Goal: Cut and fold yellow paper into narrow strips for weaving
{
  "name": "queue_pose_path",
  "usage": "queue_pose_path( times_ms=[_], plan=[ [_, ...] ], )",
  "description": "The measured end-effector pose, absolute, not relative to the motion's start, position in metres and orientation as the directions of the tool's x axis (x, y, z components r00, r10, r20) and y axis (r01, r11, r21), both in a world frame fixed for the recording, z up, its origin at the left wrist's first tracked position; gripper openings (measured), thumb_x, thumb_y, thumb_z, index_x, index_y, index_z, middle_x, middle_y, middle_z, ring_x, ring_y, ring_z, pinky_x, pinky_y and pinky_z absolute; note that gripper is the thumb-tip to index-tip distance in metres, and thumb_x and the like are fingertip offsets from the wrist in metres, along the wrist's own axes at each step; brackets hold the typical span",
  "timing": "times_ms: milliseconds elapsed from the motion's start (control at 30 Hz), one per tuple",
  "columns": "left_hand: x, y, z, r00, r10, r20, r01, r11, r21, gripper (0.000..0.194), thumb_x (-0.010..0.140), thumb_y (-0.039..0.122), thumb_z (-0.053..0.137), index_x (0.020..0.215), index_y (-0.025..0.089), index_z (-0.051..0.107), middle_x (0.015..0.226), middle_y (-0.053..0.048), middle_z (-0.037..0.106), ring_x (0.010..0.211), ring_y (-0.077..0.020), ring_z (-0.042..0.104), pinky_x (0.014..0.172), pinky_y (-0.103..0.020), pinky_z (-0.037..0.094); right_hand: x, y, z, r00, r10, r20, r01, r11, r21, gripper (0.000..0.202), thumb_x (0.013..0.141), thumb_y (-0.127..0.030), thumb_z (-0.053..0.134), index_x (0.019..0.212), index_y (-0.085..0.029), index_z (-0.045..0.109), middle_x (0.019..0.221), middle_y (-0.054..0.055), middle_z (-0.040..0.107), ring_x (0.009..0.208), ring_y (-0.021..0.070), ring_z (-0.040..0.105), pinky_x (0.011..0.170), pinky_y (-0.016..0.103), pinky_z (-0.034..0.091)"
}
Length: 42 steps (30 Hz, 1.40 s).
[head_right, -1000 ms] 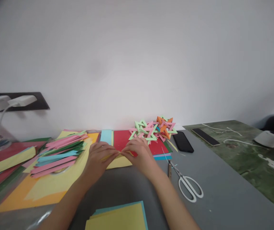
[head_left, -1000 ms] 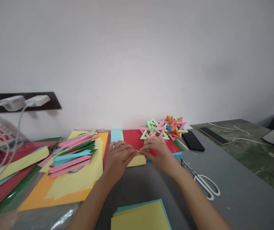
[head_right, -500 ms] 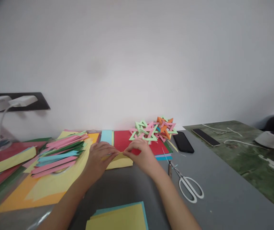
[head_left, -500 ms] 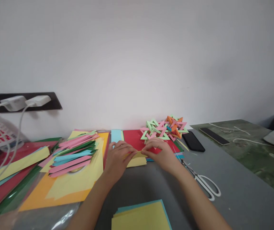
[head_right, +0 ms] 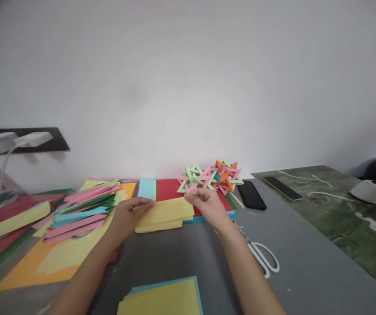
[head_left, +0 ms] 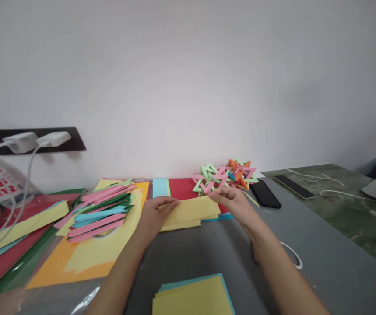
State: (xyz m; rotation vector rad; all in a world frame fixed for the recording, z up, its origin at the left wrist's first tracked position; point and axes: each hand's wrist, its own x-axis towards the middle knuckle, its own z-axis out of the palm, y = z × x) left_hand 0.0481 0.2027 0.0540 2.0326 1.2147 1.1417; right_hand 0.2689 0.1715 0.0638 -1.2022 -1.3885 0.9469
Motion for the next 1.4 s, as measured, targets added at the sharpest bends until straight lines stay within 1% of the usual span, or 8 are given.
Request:
queue_pose_path(
  times_ms=[233,433,633,733,933,1100,1267,1400],
  plan=[
    [0.053,0.200,0.055,0.294,0.895,0.335,0.462,-0.440,0.770,0.024,0.075,0.038,0.051,0.071,0.020,0.066,0.070,0.001,0.069,0.067,-0.0154,0.061,0.059,-0.022,0.046,0.260,0.174,0.057,-0.072,0.989,0.132,0.245,0.146,-0.958,0.025,0.070,-0.038,0.058,0.074,-0.015,0.065,0.072,0.004,0.063,0.065,0.0142,0.055,0.056,0.023,0.039],
    [0.056,0.195,0.055,0.368,0.887,0.278,0.523,-0.445,0.727,0.027,0.076,0.043,0.047,0.074,0.023,0.065,0.075,0.002,0.067,0.072,-0.0144,0.060,0.064,-0.021,0.043,0.249,0.170,0.060,-0.066,0.988,0.136,0.422,0.151,-0.894,0.021,0.069,-0.035,0.057,0.069,-0.016,0.066,0.071,0.003,0.064,0.068,0.0154,0.056,0.059,0.024,0.039],
    [0.059,0.193,0.051,0.451,0.857,0.249,0.568,-0.490,0.662,0.027,0.077,0.043,0.045,0.077,0.024,0.065,0.077,0.001,0.067,0.072,-0.0151,0.058,0.065,-0.023,0.041,0.235,0.171,0.050,-0.065,0.967,0.247,0.496,0.246,-0.833,0.018,0.070,-0.033,0.056,0.068,-0.017,0.064,0.073,0.003,0.064,0.076,0.0170,0.056,0.070,0.027,0.040],
    [0.058,0.194,0.051,0.427,0.872,0.238,0.579,-0.466,0.669,0.028,0.078,0.043,0.043,0.075,0.023,0.063,0.073,0.001,0.065,0.068,-0.0148,0.057,0.061,-0.023,0.040,0.241,0.174,0.047,-0.071,0.971,0.230,0.474,0.235,-0.848,0.019,0.070,-0.034,0.056,0.068,-0.018,0.064,0.074,0.003,0.064,0.075,0.0168,0.056,0.069,0.027,0.040],
    [0.052,0.200,0.049,0.368,0.912,0.181,0.496,-0.357,0.792,0.029,0.074,0.045,0.048,0.070,0.020,0.062,0.070,0.000,0.065,0.066,-0.0151,0.057,0.058,-0.022,0.040,0.267,0.184,0.046,-0.108,0.975,0.196,0.333,0.221,-0.917,0.022,0.071,-0.036,0.055,0.069,-0.016,0.063,0.072,0.003,0.064,0.068,0.0155,0.056,0.063,0.026,0.040],
    [0.049,0.203,0.050,0.330,0.924,0.194,0.479,-0.341,0.809,0.029,0.072,0.045,0.050,0.066,0.019,0.062,0.064,0.001,0.063,0.063,-0.0141,0.055,0.056,-0.022,0.039,0.273,0.187,0.044,-0.039,0.978,0.207,0.345,0.207,-0.915,0.027,0.071,-0.040,0.054,0.068,-0.014,0.061,0.069,0.003,0.062,0.062,0.0142,0.053,0.056,0.024,0.038],
    [0.050,0.203,0.056,0.304,0.939,0.162,0.419,-0.285,0.862,0.030,0.070,0.044,0.053,0.061,0.017,0.062,0.055,0.002,0.059,0.053,-0.0114,0.050,0.048,-0.020,0.034,0.275,0.185,0.046,-0.028,0.981,0.193,0.345,0.190,-0.919,0.028,0.071,-0.042,0.054,0.066,-0.014,0.060,0.065,0.002,0.060,0.060,0.0134,0.051,0.056,0.024,0.038],
    [0.052,0.202,0.059,0.260,0.962,0.088,0.358,-0.180,0.916,0.030,0.066,0.045,0.056,0.058,0.016,0.061,0.049,0.003,0.056,0.047,-0.0095,0.047,0.044,-0.019,0.031,0.274,0.184,0.050,-0.022,0.978,0.206,0.233,0.205,-0.951,0.028,0.071,-0.043,0.055,0.075,-0.016,0.061,0.073,0.003,0.062,0.069,0.0155,0.055,0.062,0.026,0.041]
  ],
)
